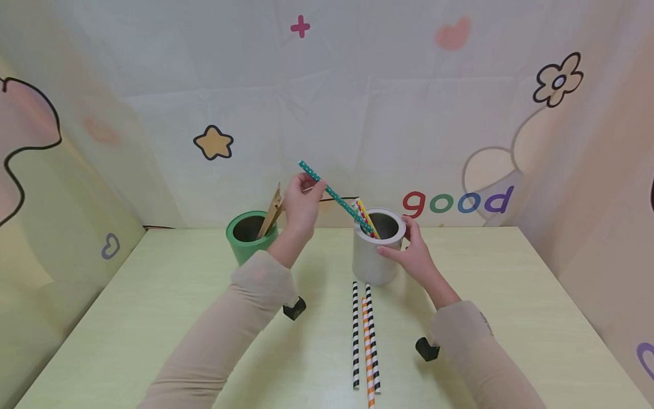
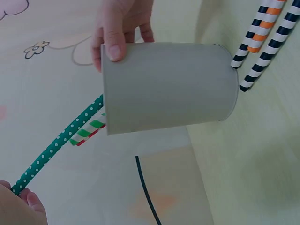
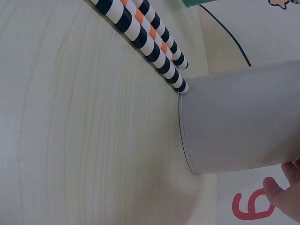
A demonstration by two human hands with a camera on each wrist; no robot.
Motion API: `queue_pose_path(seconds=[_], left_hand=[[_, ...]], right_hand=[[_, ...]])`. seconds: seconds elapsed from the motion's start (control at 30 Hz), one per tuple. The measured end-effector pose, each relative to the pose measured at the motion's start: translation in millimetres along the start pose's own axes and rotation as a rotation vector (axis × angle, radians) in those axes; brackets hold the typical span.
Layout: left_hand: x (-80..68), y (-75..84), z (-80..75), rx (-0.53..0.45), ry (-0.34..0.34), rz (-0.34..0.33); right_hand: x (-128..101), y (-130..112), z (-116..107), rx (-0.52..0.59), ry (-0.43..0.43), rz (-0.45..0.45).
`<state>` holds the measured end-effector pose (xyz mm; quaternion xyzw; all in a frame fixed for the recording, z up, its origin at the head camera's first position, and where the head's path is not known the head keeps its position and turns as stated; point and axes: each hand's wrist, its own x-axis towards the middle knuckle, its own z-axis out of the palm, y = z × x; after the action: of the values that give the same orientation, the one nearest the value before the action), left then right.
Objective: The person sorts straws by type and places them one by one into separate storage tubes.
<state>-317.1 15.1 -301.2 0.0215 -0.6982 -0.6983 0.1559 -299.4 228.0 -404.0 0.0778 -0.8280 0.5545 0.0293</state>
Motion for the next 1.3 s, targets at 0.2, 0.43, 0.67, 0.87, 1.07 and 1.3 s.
queue_pose_path(seconds=[0.2,0.43,0.67,0.87,1.07,1.3], left_hand=[[-1.9,-11.1,10.8,0.09,-0.004,0.017],[-7.9,-23.0,19.9,0.207,-0.05,0.007],[-14.0,-35.0,25.6,0.243,-0.12,-0.016],[-19.1,-41.2,29.8,0.27,-0.142,-0.028],[-21.9,-45.6,33.8,0.316,-0.16,-0.088],[-22.5,-52.5,33.1,0.315,-0.164,-0.169]], right_hand=[[0,0,0,-0.004,0.0,-0.002],[-1,-2,0,0.006,-0.001,-0.003],[0,0,-1,0.009,-0.004,-0.009],[-1,0,0,-0.004,0.0,-0.004],[0,1,0,-0.006,0.001,-0.001],[-1,-1,0,-0.001,0.003,-0.005]])
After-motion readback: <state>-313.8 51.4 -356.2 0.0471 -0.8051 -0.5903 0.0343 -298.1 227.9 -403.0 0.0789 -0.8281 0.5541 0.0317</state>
